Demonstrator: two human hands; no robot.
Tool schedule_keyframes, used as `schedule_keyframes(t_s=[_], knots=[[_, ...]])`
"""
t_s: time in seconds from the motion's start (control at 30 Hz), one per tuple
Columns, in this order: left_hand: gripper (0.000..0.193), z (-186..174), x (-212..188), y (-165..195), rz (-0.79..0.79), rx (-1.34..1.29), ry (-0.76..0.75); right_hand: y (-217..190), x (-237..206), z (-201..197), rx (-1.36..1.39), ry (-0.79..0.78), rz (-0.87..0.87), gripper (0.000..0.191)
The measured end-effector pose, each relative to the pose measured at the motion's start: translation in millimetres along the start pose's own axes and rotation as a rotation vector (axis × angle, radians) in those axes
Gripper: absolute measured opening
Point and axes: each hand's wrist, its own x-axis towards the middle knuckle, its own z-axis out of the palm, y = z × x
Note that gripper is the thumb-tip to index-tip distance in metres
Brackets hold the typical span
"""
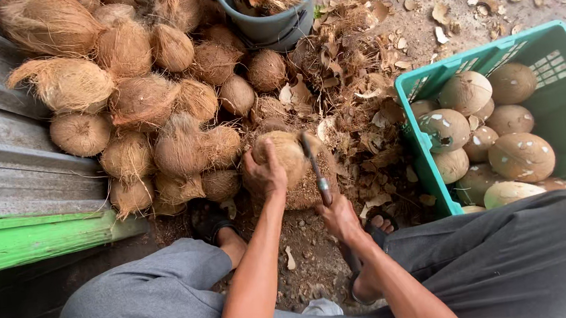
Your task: The person sits on the ground and uses a machete to trim the fibrous husk off coconuts one at a time, rotating each coconut to cut away the outer husk, then places the trimmed coconut into a green plastic crate beside them.
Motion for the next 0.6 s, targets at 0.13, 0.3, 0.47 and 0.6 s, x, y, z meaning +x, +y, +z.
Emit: schedule_keyframes(t_s=[0.13,0.3,0.47,0.6], knots=[[0.077,-18,20,0,-0.099,-0.01,0.001,4,2,-5,0.098,-0.079,0.013,0.018],[0.072,-35,40,-15,-0.128,-0.003,-0.111,-4,19,-35,-0.05,0.19,-0.197,0.041],[0.074,-56,45,-15,-0.045,0.101,-0.075,-1,40,-40,-0.233,0.348,-0.191,0.029],[0.07,-52,27,8,-0.017,0.088,0.041,4,49,-19,-0.371,0.205,-0.084,0.044]])
